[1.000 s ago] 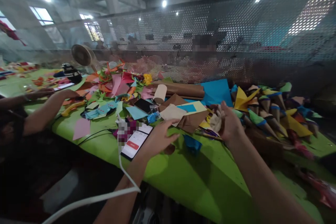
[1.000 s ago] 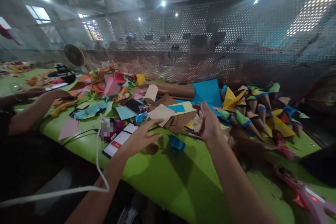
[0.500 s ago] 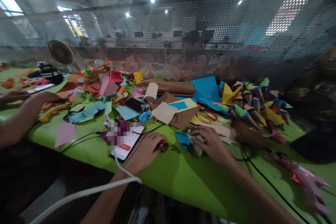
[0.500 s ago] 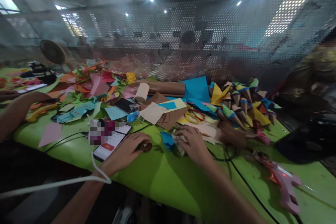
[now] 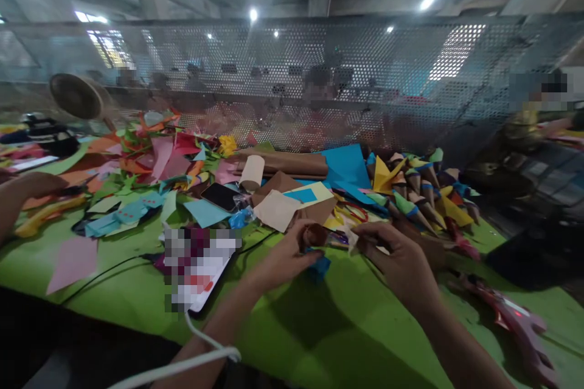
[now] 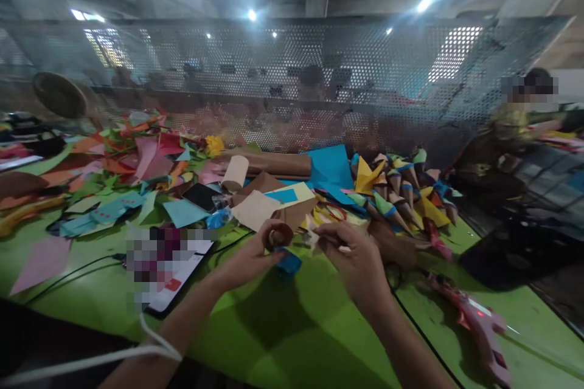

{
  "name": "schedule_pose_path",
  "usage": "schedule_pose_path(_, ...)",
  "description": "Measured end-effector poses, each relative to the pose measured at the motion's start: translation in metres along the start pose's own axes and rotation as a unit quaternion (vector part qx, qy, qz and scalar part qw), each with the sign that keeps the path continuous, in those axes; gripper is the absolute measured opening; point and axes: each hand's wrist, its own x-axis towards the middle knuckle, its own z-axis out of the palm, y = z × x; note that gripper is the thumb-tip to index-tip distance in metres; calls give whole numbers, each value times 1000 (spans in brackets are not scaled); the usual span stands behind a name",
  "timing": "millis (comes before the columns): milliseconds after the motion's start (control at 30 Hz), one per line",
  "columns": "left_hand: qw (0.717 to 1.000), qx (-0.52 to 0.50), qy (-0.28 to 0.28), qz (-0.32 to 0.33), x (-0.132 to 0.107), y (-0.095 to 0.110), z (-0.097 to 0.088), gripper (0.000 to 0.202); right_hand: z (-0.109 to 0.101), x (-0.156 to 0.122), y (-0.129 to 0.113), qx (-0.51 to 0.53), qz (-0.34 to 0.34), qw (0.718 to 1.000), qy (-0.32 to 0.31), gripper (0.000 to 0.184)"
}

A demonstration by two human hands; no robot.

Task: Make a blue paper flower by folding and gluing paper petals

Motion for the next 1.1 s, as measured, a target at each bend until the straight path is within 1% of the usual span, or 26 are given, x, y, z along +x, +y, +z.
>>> schedule_pose_path(100, 999, -18, 21, 28, 6, -8, 10, 25, 16, 6, -23, 10, -33, 998, 45, 10)
schedule_pose_path(167, 998, -22, 38, 35, 5, -16, 15, 21, 32, 3, -27, -2, -68, 996, 60, 10)
schedule_pose_path(267, 997, -16, 54, 58, 2, -25, 18, 20, 51, -4, -24, -16, -106, 993, 47, 15)
schedule_pose_path(333, 996, -16, 49, 68, -1, -27, 17, 18, 57, -9, -22, -48, -129, 990, 22, 16)
schedule_pose_path(433, 997, -47, 30, 46, -4, -25, 14, 23, 54, -15, -25, -122, -162, 979, -31, 15)
schedule_pose_path(533, 996, -81, 27, 19, -5, -24, 12, 28, 50, -18, -33, -163, -181, 968, -61, 23)
schedule_pose_path(600, 997, -75, 33, 4, -6, -25, 12, 30, 52, -20, -36, -168, -182, 966, -75, 21)
schedule_pose_path(700, 996, -75, 37, -25, -7, -27, 12, 29, 56, -21, -37, -161, -162, 968, -102, 11)
schedule_pose_path(800, 990, -135, 13, -31, -6, -25, 12, 25, 55, -20, -35, -140, -150, 973, -106, 8)
schedule_pose_path(867, 983, -183, -1, -21, -4, -22, 12, 26, 51, -18, -32, -115, -151, 977, -100, 11)
schedule_pose_path(933, 980, -201, -2, -16, -4, -21, 13, 26, 47, -17, -30, -93, -158, 980, -82, 19)
schedule_pose_path(1000, 982, -188, 6, -14, -4, -23, 14, 25, 44, -16, -28, -93, -172, 978, -76, 29)
schedule_pose_path(1100, 984, -178, 11, -12, -5, -26, 16, 21, 44, -15, -25, -132, -204, 965, -101, 36)
